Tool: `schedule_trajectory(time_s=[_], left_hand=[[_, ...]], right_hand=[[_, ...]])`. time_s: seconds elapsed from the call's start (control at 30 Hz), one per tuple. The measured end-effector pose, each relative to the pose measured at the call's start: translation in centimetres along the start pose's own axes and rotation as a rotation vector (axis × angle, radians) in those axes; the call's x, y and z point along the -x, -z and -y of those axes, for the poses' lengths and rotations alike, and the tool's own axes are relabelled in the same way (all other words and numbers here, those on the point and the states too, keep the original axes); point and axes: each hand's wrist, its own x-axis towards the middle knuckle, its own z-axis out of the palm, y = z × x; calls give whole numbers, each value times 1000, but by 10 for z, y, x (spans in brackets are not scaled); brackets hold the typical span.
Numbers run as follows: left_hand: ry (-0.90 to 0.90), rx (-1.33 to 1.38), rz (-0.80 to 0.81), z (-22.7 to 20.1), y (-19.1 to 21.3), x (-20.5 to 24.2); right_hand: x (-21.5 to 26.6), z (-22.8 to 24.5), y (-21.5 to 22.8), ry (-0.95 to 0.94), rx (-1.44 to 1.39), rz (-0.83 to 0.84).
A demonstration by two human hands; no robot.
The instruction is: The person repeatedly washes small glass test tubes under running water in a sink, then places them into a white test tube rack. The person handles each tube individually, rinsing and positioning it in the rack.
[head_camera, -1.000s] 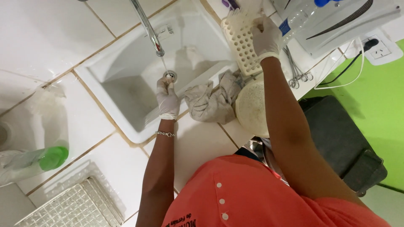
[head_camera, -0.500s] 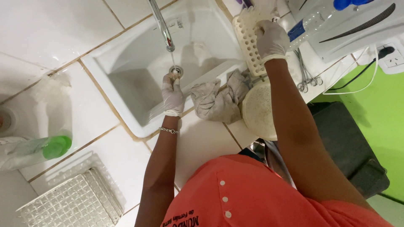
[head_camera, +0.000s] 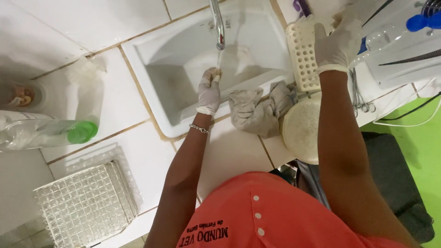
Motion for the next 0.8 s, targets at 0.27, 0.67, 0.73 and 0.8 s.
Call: schedule_trajectory(time_s=[0.27,0.67,0.73,0.8], left_hand=[[-110,42,140,-23,-14,-18],[-150,-141,72,-79,-2,-4],[-130,-71,68,-82,-4,-7],[-108,-1,66,-87,-9,-9]], right_hand=[[75,148,33,409,-412,731],[87,158,-47,129,-963,581],[92,148,-66,-97,-1158,662],[96,136,-87,-336,-1343,733]])
